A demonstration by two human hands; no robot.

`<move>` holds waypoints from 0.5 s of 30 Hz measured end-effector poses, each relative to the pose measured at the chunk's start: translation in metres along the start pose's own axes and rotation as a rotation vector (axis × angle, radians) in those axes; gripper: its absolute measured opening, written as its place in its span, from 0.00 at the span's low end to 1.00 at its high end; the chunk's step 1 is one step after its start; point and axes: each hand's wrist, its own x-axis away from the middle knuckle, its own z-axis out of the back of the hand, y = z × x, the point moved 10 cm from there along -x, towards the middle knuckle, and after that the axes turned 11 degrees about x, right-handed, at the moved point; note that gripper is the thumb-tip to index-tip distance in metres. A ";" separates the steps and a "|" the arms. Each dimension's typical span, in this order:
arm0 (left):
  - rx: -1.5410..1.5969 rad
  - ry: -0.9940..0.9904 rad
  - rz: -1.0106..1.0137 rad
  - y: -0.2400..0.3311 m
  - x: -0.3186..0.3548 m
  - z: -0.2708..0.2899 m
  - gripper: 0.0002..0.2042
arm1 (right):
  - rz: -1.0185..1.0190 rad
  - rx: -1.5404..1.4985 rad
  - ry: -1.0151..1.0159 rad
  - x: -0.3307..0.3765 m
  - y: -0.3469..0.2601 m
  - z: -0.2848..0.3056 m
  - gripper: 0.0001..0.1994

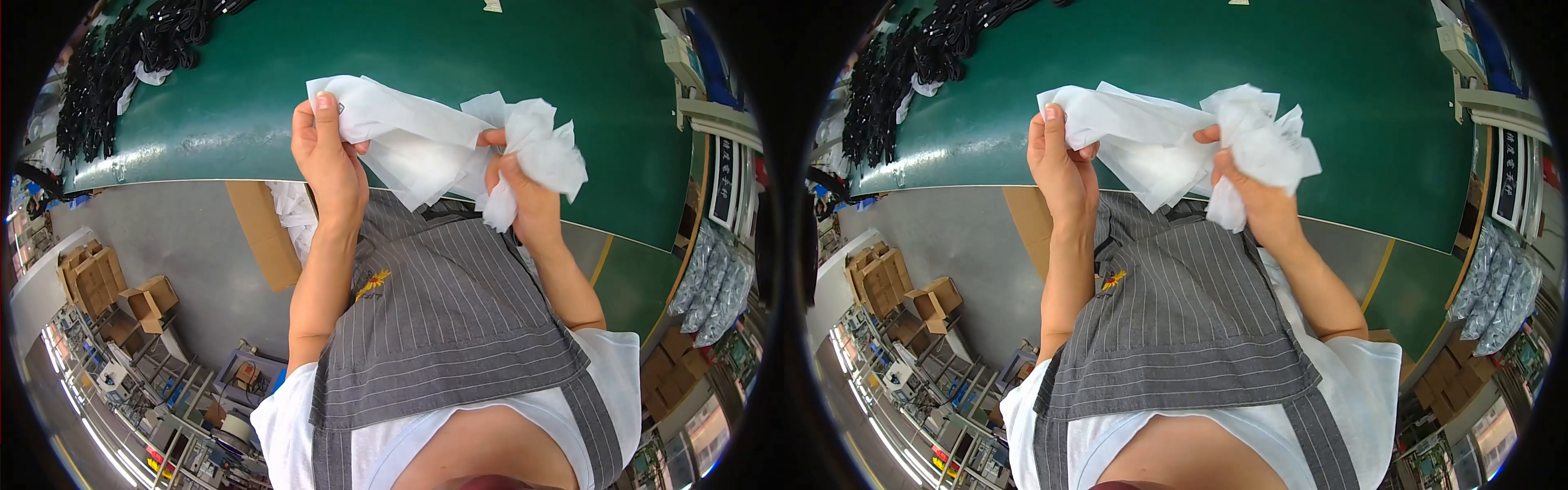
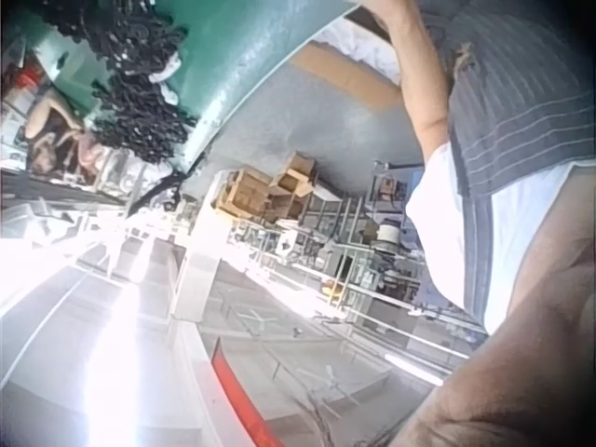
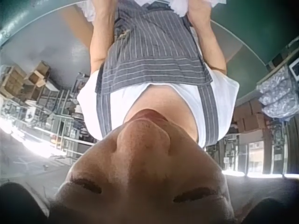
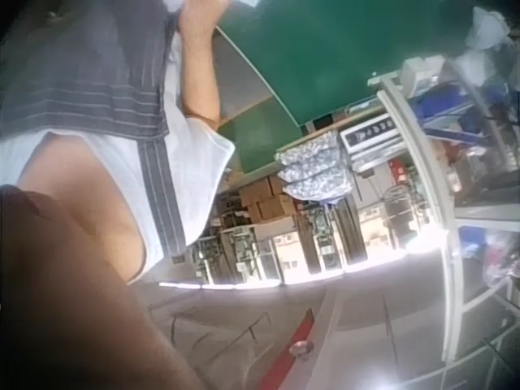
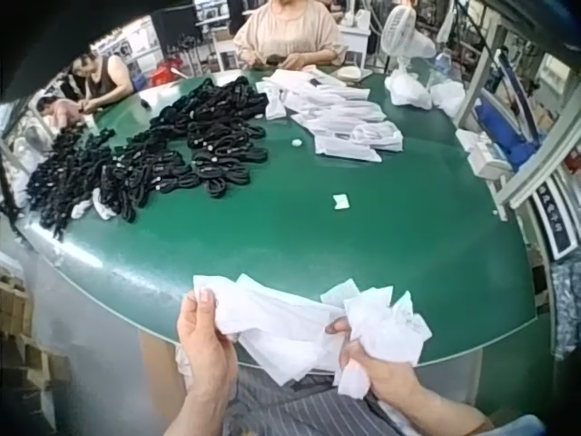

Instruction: Counting and packaging small white plastic bags into larger groups and then into a box at a factory workbench.

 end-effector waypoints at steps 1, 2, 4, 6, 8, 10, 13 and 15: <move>0.015 0.022 -0.001 -0.001 0.001 0.001 0.10 | 0.076 0.067 0.001 0.002 -0.003 -0.002 0.15; 0.015 0.018 0.000 -0.001 0.002 -0.001 0.10 | 0.153 0.135 0.001 0.004 -0.008 -0.005 0.15; 0.037 0.022 0.015 -0.003 0.003 -0.001 0.10 | 0.206 0.142 0.014 0.003 -0.016 -0.009 0.14; 0.052 0.032 0.022 -0.005 0.005 -0.002 0.10 | 0.077 0.182 0.051 0.002 -0.009 -0.005 0.10; 0.069 0.044 0.031 -0.008 0.008 -0.003 0.10 | 0.066 0.206 0.035 0.001 -0.007 -0.010 0.11; 0.117 0.052 0.050 -0.013 0.009 -0.006 0.10 | 0.059 0.228 0.017 -0.003 -0.004 -0.016 0.11; 0.070 -0.008 0.014 -0.013 0.017 -0.016 0.12 | 0.161 0.244 0.021 -0.008 -0.009 -0.022 0.10; 0.060 -0.010 0.004 -0.011 0.017 -0.017 0.12 | 0.224 0.324 0.161 -0.014 -0.005 -0.010 0.12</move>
